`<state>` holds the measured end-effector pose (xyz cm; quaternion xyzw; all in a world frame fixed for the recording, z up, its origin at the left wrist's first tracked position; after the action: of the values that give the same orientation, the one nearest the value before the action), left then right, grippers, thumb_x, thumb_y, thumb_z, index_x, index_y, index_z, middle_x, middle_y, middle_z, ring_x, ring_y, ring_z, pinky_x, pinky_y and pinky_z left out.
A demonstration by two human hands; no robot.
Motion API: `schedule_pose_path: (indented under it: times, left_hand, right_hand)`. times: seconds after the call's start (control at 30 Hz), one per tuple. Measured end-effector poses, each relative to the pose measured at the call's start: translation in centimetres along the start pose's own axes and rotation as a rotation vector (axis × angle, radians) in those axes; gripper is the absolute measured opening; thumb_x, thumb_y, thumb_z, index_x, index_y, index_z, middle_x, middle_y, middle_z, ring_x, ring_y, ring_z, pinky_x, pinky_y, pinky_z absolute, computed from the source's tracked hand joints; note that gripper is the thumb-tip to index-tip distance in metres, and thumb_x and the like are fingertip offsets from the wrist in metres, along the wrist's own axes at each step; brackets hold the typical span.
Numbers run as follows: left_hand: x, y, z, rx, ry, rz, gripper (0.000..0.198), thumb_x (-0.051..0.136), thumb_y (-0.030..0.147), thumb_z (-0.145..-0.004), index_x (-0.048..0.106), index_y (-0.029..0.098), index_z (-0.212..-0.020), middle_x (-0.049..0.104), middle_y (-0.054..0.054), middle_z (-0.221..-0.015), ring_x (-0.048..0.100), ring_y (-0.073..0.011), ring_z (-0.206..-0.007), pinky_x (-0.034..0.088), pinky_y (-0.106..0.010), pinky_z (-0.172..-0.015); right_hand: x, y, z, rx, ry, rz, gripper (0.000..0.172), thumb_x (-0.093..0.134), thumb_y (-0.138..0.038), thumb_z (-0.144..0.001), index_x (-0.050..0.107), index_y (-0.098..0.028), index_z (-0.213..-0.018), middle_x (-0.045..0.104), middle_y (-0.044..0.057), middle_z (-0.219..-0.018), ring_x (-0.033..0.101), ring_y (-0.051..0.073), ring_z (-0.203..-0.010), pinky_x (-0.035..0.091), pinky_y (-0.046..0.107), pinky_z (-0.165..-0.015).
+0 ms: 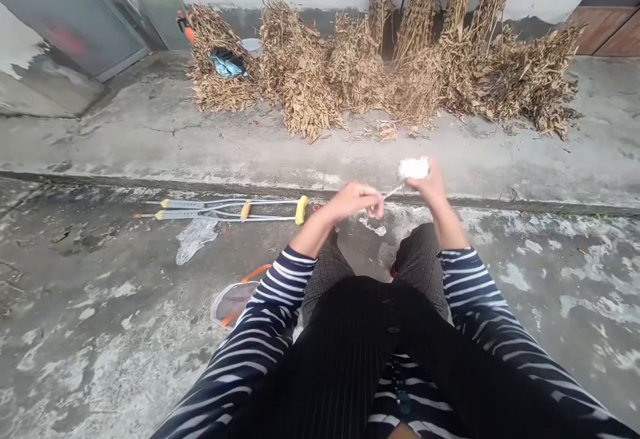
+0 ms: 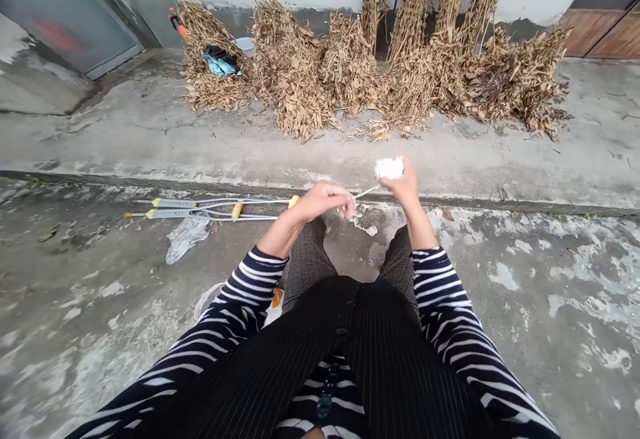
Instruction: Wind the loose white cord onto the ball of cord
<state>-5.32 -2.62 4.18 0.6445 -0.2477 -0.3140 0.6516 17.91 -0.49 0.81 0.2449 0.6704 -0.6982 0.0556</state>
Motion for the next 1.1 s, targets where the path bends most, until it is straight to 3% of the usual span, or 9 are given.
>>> schedule_pose_path:
  times: [0.1, 0.2, 0.33, 0.47, 0.57, 0.67, 0.77, 0.97, 1.1]
  left_hand:
    - [3.2, -2.2, 1.7, -0.061, -0.122, -0.043, 0.029, 0.063, 0.032, -0.089, 0.077, 0.013, -0.072, 0.077, -0.009, -0.077, 0.069, -0.0135, -0.068, 0.056, -0.024, -0.068]
    - [4.4, -6.2, 1.8, -0.2, -0.094, -0.065, 0.029, 0.062, 0.035, -0.089, 0.076, 0.013, -0.076, 0.078, -0.009, -0.082, 0.071, -0.0165, -0.075, 0.056, -0.025, -0.069]
    - [2.0, -8.8, -0.1, -0.339, 0.177, -0.248, 0.04, 0.071, 0.027, -0.082, 0.075, 0.013, -0.119, 0.078, -0.013, -0.118, 0.073, -0.021, -0.086, 0.058, -0.031, -0.076]
    - [-1.6, -4.3, -3.0, -0.026, 0.546, -0.173, 0.068, 0.079, 0.03, -0.081, 0.06, 0.018, -0.145, 0.067, -0.016, -0.144, 0.072, -0.0237, -0.1, 0.055, -0.039, -0.095]
    - [-2.8, 0.1, -4.4, 0.284, 0.623, 0.01, 0.045, 0.079, 0.047, -0.083, 0.074, 0.015, -0.115, 0.078, -0.013, -0.119, 0.071, -0.0267, -0.109, 0.052, -0.038, -0.103]
    - [-2.0, 2.1, -4.0, 0.359, 0.592, 0.029, 0.045, 0.067, 0.059, -0.09, 0.072, 0.015, -0.083, 0.078, -0.01, -0.085, 0.071, -0.0237, -0.092, 0.052, -0.037, -0.098]
    - [-0.5, 2.2, -2.3, 0.298, 0.531, 0.001, 0.043, 0.063, 0.058, -0.092, 0.069, 0.016, -0.085, 0.076, -0.006, -0.075, 0.069, -0.0204, -0.082, 0.051, -0.035, -0.095]
    - [0.3, 4.3, -0.2, 0.206, 0.31, -0.002, 0.039, 0.067, 0.054, -0.088, 0.07, 0.016, -0.081, 0.076, -0.007, -0.076, 0.07, -0.0209, -0.083, 0.05, -0.035, -0.094]
    - [-1.0, 7.0, 0.5, 0.271, 0.27, 0.045, 0.038, 0.07, 0.052, -0.087, 0.07, 0.015, -0.076, 0.075, -0.006, -0.073, 0.072, -0.021, -0.083, 0.051, -0.036, -0.094]
  right_hand:
    - [-0.7, -1.0, -0.9, 0.084, 0.086, -0.198, 0.072, 0.072, -0.045, -0.055, 0.046, -0.023, -0.119, 0.06, 0.008, -0.115, 0.06, 0.019, -0.087, 0.056, 0.029, -0.06]
    - [-0.4, -2.7, -0.6, 0.084, 0.086, -0.335, 0.075, 0.077, -0.045, -0.049, 0.046, -0.023, -0.113, 0.06, 0.007, -0.11, 0.061, 0.018, -0.082, 0.057, 0.028, -0.057]
    - [-0.2, -6.5, 0.7, -0.032, -0.033, -0.471, 0.082, 0.085, -0.038, -0.045, 0.05, -0.024, -0.117, 0.063, 0.003, -0.107, 0.064, 0.018, -0.085, 0.058, 0.026, -0.058]
    - [0.2, -11.2, 2.3, -0.125, -0.244, -0.558, 0.077, 0.091, -0.026, -0.044, 0.054, -0.023, -0.113, 0.062, 0.003, -0.102, 0.061, 0.018, -0.084, 0.056, 0.025, -0.053]
    - [0.7, -14.5, 3.2, -0.156, -0.329, -0.626, 0.076, 0.091, -0.026, -0.046, 0.054, -0.025, -0.112, 0.062, 0.003, -0.105, 0.061, 0.018, -0.083, 0.057, 0.028, -0.054]
    - [0.6, -17.2, 3.2, -0.205, -0.391, -0.615, 0.072, 0.089, -0.032, -0.053, 0.052, -0.026, -0.115, 0.064, 0.003, -0.104, 0.063, 0.019, -0.077, 0.058, 0.032, -0.055]
    - [-0.2, -18.7, 2.0, -0.32, -0.359, -0.519, 0.069, 0.086, -0.036, -0.062, 0.051, -0.027, -0.12, 0.065, 0.006, -0.112, 0.066, 0.024, -0.089, 0.062, 0.038, -0.063]
    - [-2.4, -18.5, -2.0, -0.753, 0.189, 0.052, 0.07, 0.083, -0.038, -0.061, 0.053, -0.024, -0.122, 0.053, 0.014, -0.134, 0.054, 0.039, -0.128, 0.052, 0.064, -0.105]
    - [-2.6, -15.8, -4.1, -0.698, 0.143, 0.06, 0.071, 0.084, -0.035, -0.058, 0.055, -0.024, -0.123, 0.054, 0.013, -0.136, 0.054, 0.038, -0.129, 0.052, 0.065, -0.105]
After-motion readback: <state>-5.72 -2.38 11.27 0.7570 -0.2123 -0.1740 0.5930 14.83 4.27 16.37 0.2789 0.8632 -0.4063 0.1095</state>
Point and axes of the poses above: each hand's wrist, its own z-axis away from the middle knuckle, its own x-axis out of the palm, y = z × x, the point moved 3 cm from there along -z, towards the middle knuckle
